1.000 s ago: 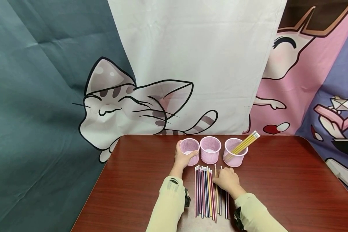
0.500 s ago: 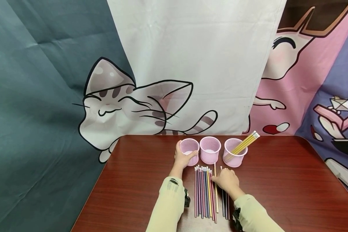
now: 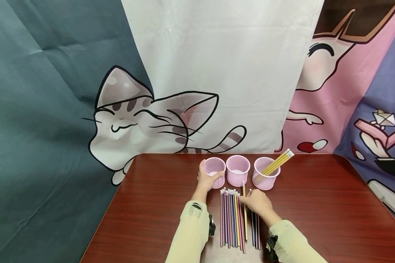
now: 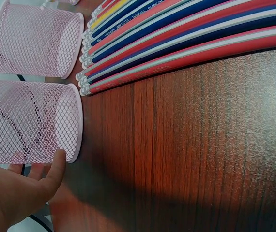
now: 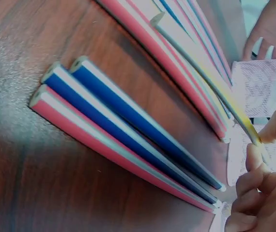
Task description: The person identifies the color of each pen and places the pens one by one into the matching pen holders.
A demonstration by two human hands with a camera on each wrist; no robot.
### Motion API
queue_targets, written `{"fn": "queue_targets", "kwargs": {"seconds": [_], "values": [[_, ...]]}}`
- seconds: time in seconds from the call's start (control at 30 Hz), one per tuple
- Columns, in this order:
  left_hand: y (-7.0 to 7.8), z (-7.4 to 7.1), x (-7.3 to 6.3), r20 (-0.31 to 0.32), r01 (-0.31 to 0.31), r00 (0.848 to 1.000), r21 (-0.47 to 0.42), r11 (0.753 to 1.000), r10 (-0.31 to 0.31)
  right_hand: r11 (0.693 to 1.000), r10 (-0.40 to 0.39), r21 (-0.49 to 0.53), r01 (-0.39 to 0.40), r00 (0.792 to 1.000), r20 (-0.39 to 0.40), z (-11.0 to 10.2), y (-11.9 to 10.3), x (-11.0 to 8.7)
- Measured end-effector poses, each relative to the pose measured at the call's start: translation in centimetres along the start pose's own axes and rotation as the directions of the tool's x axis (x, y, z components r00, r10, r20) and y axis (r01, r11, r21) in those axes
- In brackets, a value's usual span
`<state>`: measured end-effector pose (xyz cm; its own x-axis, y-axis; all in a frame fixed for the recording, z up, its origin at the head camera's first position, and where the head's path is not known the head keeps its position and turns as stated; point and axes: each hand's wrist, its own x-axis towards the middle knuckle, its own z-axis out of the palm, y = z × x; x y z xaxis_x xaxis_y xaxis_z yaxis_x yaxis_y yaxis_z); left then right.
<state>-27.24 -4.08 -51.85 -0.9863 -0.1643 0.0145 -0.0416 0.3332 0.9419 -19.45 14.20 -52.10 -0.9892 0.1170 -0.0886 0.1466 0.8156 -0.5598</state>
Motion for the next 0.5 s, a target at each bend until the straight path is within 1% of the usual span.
{"fn": "queue_targets", "kwargs": {"seconds": [0.1,0.17,0.33,0.5], "values": [[0.0,0.0,0.0,0.001,0.001,1.000,-0.005,1.000,-0.001,0.999,0.027,0.035,-0.027,1.000,0.008,-0.7,-0.1,0.0],[0.1,0.0,0.0,0.002,0.002,1.000,-0.012,1.000,-0.002,0.998,0.032,0.063,-0.032,0.999,0.005,-1.1,-0.1,0.0],[0.2,-0.1,-0.1,0.001,0.003,1.000,-0.018,1.000,-0.003,0.991,0.005,0.134,-0.003,1.000,-0.018,-2.0,0.2,0.2],[0.2,0.0,-0.1,-0.001,0.007,1.000,-0.014,1.000,-0.007,0.978,-0.005,0.208,0.011,1.000,-0.028,-2.9,0.3,0.3]]}}
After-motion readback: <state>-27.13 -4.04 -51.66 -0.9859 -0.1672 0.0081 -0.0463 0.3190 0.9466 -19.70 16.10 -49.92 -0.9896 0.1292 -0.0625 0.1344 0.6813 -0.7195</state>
